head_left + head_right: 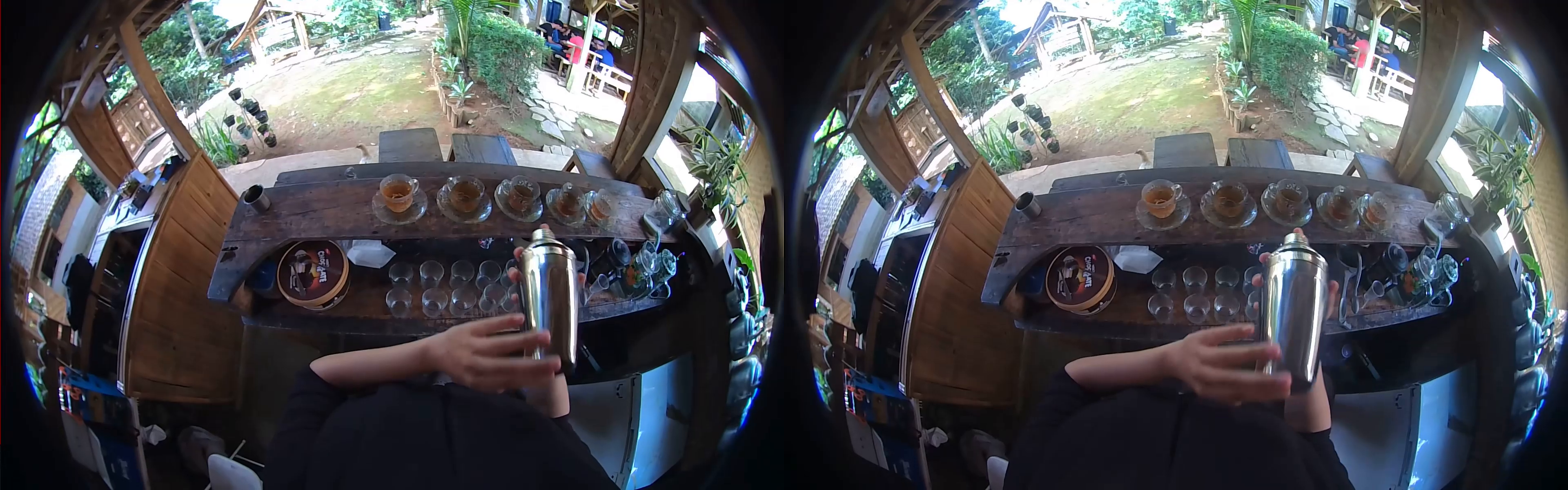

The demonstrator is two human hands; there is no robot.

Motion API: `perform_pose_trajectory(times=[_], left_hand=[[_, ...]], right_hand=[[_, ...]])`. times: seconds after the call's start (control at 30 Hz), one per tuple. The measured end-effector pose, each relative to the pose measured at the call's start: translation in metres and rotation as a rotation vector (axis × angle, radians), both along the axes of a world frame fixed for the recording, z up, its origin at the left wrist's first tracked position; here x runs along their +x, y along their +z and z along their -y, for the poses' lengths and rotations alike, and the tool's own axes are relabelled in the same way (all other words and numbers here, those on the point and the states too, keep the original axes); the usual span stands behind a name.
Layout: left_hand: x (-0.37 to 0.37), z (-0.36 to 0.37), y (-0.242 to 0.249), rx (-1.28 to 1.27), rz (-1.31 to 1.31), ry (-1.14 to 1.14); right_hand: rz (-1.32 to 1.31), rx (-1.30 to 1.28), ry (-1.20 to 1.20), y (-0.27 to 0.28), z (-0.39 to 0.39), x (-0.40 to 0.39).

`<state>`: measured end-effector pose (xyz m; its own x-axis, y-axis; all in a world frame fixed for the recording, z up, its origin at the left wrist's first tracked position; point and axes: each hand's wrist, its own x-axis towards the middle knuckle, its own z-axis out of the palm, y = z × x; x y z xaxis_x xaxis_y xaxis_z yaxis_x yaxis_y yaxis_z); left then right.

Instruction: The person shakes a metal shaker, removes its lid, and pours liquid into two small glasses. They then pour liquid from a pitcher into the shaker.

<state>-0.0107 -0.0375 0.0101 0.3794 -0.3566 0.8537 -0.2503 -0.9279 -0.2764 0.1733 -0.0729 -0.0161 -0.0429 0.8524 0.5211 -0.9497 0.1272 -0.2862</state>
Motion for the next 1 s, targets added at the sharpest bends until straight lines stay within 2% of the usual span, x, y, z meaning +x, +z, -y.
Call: perform_pose_trajectory(times=[0.07, 0.1, 0.13, 0.2, 0.23, 0.27, 0.3, 0.37, 0.4, 0.47, 0.5, 0.53, 0.57, 0.63, 0.73, 0.8, 0.83, 0.87, 0.93, 1.0], left_hand=[[0.004, -0.015, -0.007, -0.288, -0.273, 0.032], [0.005, -0.025, -0.003, -0.38, -0.256, 0.077], [0.003, -0.033, 0.001, -0.468, -0.236, 0.124], [-0.003, -0.03, 0.008, -0.439, -0.18, 0.126], [-0.006, -0.021, 0.007, -0.279, -0.077, 0.084], [-0.008, -0.012, 0.008, -0.122, 0.022, 0.04], [0.0, -0.003, 0.012, -0.032, 0.235, -0.014], [-0.007, 0.004, 0.014, -0.053, 0.142, -0.014], [-0.01, 0.006, 0.014, -0.073, 0.051, -0.013], [-0.005, -0.014, 0.003, -0.278, -0.114, 0.045], [-0.005, -0.021, 0.0, -0.334, -0.119, 0.074], [-0.003, -0.026, 0.0, -0.387, -0.12, 0.105], [-0.003, -0.023, 0.003, -0.384, -0.114, 0.105], [-0.004, -0.01, 0.007, -0.163, 0.081, -0.014], [0.001, 0.004, 0.004, -0.064, 0.164, -0.032], [0.001, -0.003, 0.002, -0.304, -0.103, -0.008], [0.003, -0.009, -0.004, -0.361, -0.164, 0.069], [0.004, -0.015, -0.007, -0.415, -0.225, 0.145], [0.002, -0.02, -0.004, -0.442, -0.213, 0.16], [-0.001, -0.016, 0.006, -0.313, -0.01, 0.025]], right_hand=[[-0.061, -0.345, 0.047, -0.046, -0.005, 0.016], [0.046, -0.511, -0.078, -0.078, -0.015, 0.03], [-0.315, -0.403, 0.143, -0.052, -0.009, 0.011], [0.15, -0.487, -0.307, -0.033, -0.008, 0.006], [0.025, -0.403, -0.122, -0.017, -0.004, 0.003], [-0.054, -0.212, -0.04, 0.009, 0.004, -0.01], [-0.082, -0.127, -0.023, 0.013, 0.006, -0.015], [-0.061, 0.03, 0.023, 0.014, 0.001, -0.013], [-0.099, -0.141, 0.013, 0.012, 0.008, -0.015], [0.041, -0.445, -0.045, -0.032, -0.001, 0.004], [0.03, -0.636, -0.166, -0.044, -0.007, 0.002], [0.045, -0.609, -0.207, -0.049, -0.007, 0.004], [0.082, -0.505, -0.189, -0.032, -0.003, -0.001], [0.066, -0.232, -0.064, -0.003, 0.004, -0.007], [-0.059, -0.022, 0.016, 0.008, 0.005, -0.018], [-0.155, -0.361, 0.05, -0.034, 0.003, 0.001], [-0.077, -0.462, 0.053, -0.065, -0.005, 0.011], [-0.108, -0.59, -0.033, -0.07, -0.01, 0.007], [-0.057, -0.544, -0.086, -0.05, -0.005, 0.001], [-0.038, -0.458, -0.104, -0.002, 0.006, -0.013]])
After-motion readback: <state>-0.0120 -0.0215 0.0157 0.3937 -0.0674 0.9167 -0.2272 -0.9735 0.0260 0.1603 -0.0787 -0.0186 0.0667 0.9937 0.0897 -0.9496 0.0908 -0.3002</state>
